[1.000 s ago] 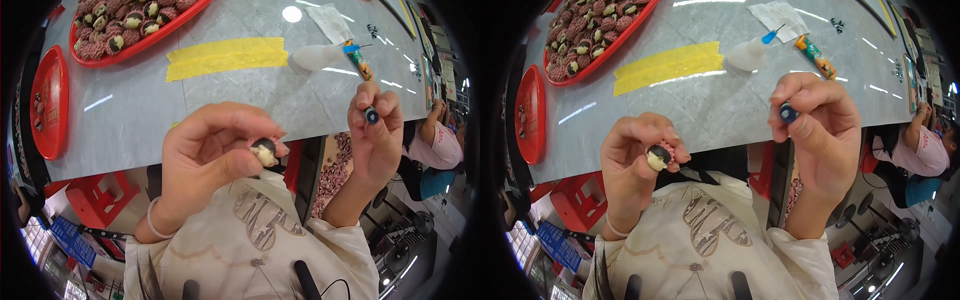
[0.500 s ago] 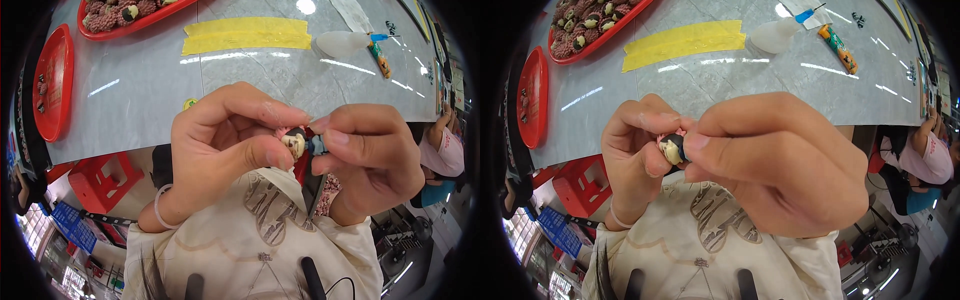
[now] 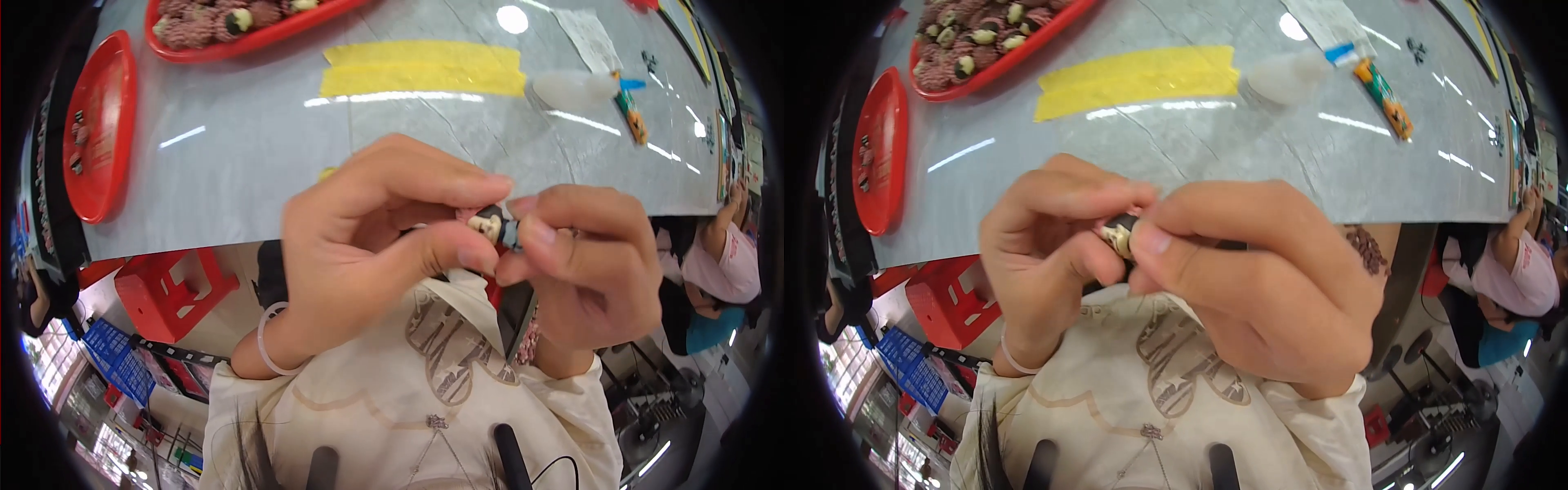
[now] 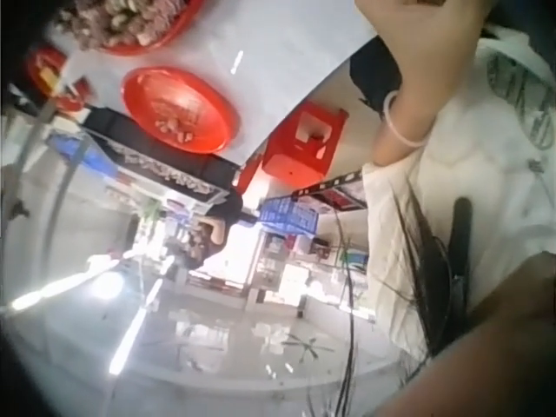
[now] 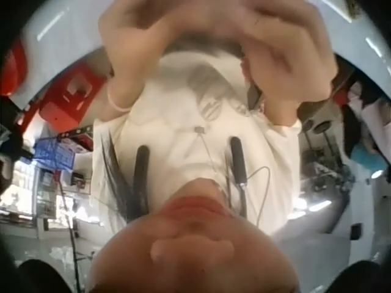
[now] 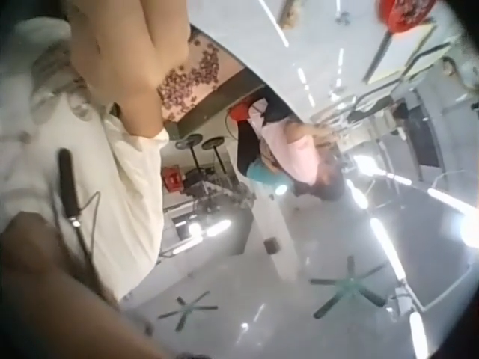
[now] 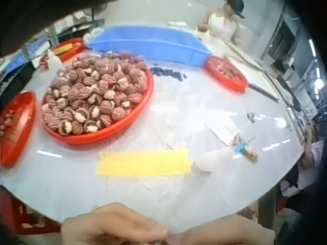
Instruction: The person assembles small plastic figurine parts by applying glue from a glue bottle to the heads of the figurines, then attaching hair and hat pieces by hand.
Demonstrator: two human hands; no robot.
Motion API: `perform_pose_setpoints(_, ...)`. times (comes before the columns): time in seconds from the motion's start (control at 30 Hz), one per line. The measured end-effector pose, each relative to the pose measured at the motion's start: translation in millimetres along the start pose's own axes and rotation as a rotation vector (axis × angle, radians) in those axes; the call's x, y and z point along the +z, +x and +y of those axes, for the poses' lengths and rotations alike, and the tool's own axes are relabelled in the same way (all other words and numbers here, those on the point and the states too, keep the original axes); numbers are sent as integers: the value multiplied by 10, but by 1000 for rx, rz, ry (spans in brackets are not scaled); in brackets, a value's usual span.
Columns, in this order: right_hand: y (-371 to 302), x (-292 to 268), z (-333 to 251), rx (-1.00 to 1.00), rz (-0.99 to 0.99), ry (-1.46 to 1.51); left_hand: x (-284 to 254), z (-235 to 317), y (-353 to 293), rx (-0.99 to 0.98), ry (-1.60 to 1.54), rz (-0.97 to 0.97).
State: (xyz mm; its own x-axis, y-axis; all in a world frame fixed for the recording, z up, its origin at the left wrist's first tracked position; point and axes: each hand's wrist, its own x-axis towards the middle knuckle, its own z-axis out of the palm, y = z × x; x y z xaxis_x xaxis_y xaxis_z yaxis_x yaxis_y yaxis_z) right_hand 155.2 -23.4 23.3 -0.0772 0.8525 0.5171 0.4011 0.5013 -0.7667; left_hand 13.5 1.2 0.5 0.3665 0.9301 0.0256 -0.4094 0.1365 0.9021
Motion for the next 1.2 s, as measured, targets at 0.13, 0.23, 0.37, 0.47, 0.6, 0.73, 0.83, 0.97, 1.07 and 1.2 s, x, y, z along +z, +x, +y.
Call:
perform_pose_setpoints(0.13, -19, 23, -41, 29, -100, -123, -17, 39, 20, -116, -203, 16)
perform_pose_setpoints(0.23, 6, -41, -20, 26, 45, -115, -362, 231, 130, 182, 144, 81)
perform_pose_setpoints(0.37, -86, -268, 102, 56, 137, -158, -1049, 855, 246, 577, 780, 680)
perform_pose_setpoints(0.47, -59, -283, 167, 136, 212, -98, -1375, 1079, 253, 569, 1456, 617)
perform_pose_setpoints(0.6, -23, -332, 236, 183, 232, -65, -812, 810, 592, 532, 1456, 153)
perform_pose_setpoints(0.73, -8, -364, 204, 222, 261, -62, -722, 606, 797, 532, 1585, 15)
perform_pose_setpoints(0.83, -66, -479, 266, 231, 286, -102, -729, 649, 802, 515, 1572, 51)
perform_pose_setpoints(0.97, 42, -429, 403, 316, 346, -136, -632, 588, 738, 471, 821, 106)
perform_pose_setpoints(1.07, 168, -310, 497, 348, 191, -171, -401, 465, 523, 268, 350, -1)
perform_pose_setpoints(1.2, 166, -259, 458, 466, 180, 50, -239, 241, 288, 147, 98, -37)
